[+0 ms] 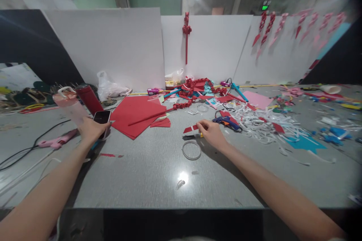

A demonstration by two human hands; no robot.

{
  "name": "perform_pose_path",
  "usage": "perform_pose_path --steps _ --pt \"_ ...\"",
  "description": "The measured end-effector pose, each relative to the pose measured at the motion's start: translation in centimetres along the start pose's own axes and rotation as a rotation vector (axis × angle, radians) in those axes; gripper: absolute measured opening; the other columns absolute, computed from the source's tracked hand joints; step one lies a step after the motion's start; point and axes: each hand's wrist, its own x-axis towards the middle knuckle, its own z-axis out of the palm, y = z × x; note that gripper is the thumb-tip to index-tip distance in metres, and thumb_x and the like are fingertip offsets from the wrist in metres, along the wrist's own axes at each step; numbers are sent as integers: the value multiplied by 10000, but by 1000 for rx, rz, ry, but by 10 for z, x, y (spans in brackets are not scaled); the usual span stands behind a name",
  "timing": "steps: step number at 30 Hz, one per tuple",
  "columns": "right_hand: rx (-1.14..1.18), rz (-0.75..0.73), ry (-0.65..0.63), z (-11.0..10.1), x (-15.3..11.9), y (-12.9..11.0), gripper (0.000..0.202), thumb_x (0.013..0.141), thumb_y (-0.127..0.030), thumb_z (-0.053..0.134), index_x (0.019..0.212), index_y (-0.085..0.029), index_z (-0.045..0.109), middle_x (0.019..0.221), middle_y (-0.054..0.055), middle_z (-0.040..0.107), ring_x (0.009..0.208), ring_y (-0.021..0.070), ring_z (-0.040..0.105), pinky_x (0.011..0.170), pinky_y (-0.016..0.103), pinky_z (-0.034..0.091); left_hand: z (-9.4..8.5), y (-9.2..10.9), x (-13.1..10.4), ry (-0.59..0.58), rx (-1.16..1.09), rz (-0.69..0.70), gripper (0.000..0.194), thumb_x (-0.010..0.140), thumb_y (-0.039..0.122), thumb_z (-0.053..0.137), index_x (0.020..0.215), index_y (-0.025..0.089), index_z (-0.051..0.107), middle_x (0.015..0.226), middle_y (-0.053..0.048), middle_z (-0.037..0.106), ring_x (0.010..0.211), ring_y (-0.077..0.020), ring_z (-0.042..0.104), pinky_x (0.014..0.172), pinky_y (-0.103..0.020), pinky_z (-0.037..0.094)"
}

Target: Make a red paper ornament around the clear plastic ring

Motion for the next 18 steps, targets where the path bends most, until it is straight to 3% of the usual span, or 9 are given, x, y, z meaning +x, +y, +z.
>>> perform_pose_path --steps 3,11,18 --pt "6 0 0 0 0 1 349 1029 -441 557 824 -209 719 704 24 720 636 193 624 648 315 433 4 0 -1 57 66 -98 1007 786 687 809 1368 -4 365 1381 -299 573 1307 -490 585 1002 -497 501" --pt "-9 0 2 -2 1 0 337 1038 -424 560 836 -210 725 718 23 732 646 193 641 655 312 431 9 6 -2 61 47 -80 1042 801 614 827 1465 -4 314 1449 -322 567 1354 -490 578 1014 -482 500" --pt "-23 -13 2 -2 1 1 339 1044 -420 557 848 -209 737 728 28 746 653 199 659 660 314 440 14 13 -11 153 44 -4 1003 796 560 825 1486 56 301 1432 -286 571 1329 -439 572 1026 -459 481"
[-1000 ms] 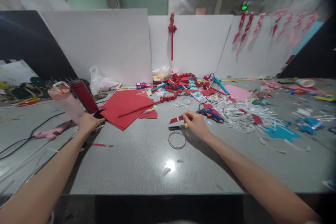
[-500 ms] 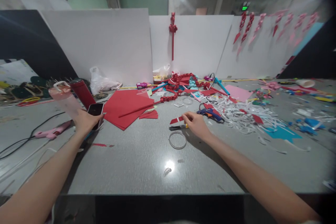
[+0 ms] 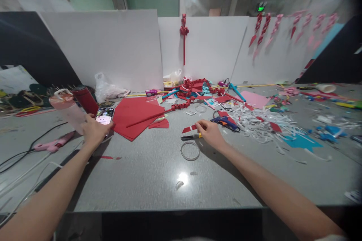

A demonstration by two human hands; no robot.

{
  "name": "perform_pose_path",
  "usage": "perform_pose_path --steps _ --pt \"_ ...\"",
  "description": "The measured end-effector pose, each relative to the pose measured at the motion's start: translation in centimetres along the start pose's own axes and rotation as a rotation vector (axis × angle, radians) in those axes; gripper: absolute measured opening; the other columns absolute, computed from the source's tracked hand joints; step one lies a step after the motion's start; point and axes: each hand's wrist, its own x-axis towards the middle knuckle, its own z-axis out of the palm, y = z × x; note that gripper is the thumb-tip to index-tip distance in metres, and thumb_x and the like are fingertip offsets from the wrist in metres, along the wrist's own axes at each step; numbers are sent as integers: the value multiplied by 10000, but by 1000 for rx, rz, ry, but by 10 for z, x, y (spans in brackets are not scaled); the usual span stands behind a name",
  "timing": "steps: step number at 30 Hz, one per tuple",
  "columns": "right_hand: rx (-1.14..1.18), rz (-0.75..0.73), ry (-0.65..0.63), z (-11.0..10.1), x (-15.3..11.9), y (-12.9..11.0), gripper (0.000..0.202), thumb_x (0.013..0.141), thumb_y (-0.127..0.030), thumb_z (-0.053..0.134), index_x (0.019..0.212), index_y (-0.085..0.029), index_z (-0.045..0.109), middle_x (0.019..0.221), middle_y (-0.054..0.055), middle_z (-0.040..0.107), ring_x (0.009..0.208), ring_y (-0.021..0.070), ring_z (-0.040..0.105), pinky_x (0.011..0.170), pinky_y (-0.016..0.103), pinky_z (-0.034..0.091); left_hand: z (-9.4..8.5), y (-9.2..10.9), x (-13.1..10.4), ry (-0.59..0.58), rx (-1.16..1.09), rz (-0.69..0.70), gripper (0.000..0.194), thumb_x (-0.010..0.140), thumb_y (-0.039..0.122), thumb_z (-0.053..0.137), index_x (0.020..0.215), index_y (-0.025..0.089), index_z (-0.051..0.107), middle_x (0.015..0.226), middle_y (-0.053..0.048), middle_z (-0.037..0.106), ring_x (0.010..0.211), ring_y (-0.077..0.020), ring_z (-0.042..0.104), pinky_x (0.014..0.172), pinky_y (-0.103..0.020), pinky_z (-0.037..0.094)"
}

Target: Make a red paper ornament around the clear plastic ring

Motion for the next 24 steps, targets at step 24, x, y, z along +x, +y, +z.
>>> perform_pose_path --steps 24 --pt "53 29 13 -1 3 0 362 1034 -435 554 803 -200 706 724 26 724 637 177 609 650 304 406 9 34 16 -77 69 194 531 761 392 845 1106 136 533 1087 -107 740 1046 -321 683 944 -444 540"
